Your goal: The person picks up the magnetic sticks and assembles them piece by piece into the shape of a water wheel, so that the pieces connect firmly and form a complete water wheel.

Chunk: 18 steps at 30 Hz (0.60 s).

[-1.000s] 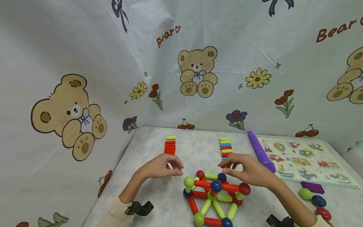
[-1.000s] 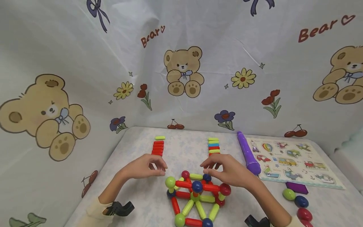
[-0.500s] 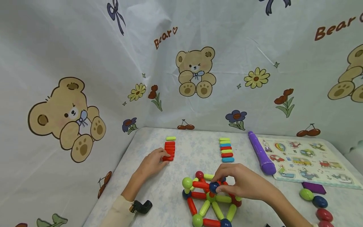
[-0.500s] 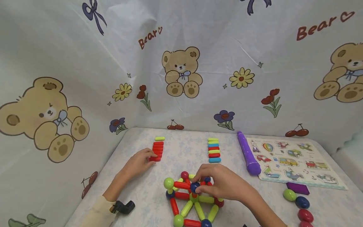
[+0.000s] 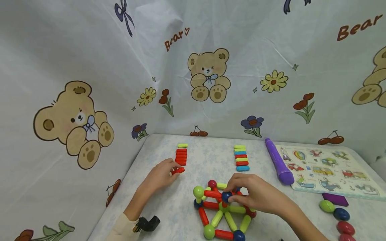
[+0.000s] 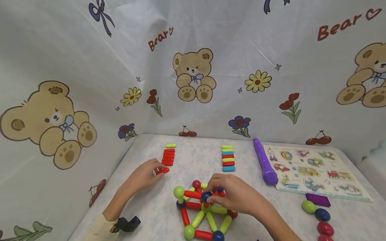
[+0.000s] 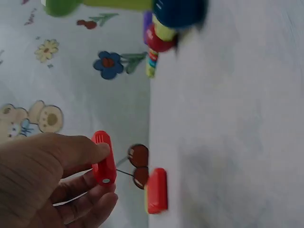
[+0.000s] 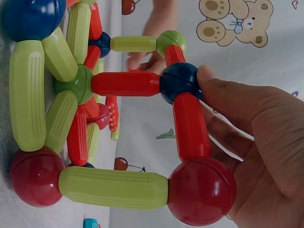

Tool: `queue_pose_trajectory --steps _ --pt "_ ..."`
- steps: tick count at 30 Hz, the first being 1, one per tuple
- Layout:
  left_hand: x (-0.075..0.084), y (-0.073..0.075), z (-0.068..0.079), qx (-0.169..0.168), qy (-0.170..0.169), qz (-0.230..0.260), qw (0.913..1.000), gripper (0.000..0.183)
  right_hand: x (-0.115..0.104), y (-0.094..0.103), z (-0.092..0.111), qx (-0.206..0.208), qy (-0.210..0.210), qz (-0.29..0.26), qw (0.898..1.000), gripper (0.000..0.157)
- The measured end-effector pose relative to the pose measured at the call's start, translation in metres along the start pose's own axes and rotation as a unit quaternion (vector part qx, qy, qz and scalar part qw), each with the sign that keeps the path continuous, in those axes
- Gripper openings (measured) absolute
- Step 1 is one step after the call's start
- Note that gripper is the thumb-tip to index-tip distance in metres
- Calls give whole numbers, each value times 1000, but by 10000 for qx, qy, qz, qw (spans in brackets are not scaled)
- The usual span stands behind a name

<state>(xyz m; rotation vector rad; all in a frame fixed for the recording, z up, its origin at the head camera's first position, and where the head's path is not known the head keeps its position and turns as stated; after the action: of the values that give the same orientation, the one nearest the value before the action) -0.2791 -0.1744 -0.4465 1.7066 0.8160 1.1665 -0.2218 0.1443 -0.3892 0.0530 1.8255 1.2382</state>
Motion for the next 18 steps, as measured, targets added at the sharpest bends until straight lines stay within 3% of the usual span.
queue_pose_trajectory --steps 5,8,13,18 --pt "51 36 41 475 -426 1262 9899 27 1 -1 1 -28 -33 -12 10000 13" --pt "85 43 65 667 -641 1659 9818 28 1 -1 2 -76 -40 -25 10000 14" --pt "129 31 89 992 -1025 2151 9661 23 2 0 3 -118 20 -61 9999 15" --pt "154 9 94 1490 -1812 2130 9485 23 0 1 3 -47 185 -68 9998 14"
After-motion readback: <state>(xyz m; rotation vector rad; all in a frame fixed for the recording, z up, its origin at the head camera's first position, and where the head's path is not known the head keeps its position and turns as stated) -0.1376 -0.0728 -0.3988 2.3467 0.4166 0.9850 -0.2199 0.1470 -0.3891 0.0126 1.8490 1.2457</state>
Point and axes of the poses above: each hand's wrist, its own z-axis away from the middle knuckle, its own y-axis out of the back of the hand, x = y × z, the point moved 5 cm from there along -z, towards the middle knuckle
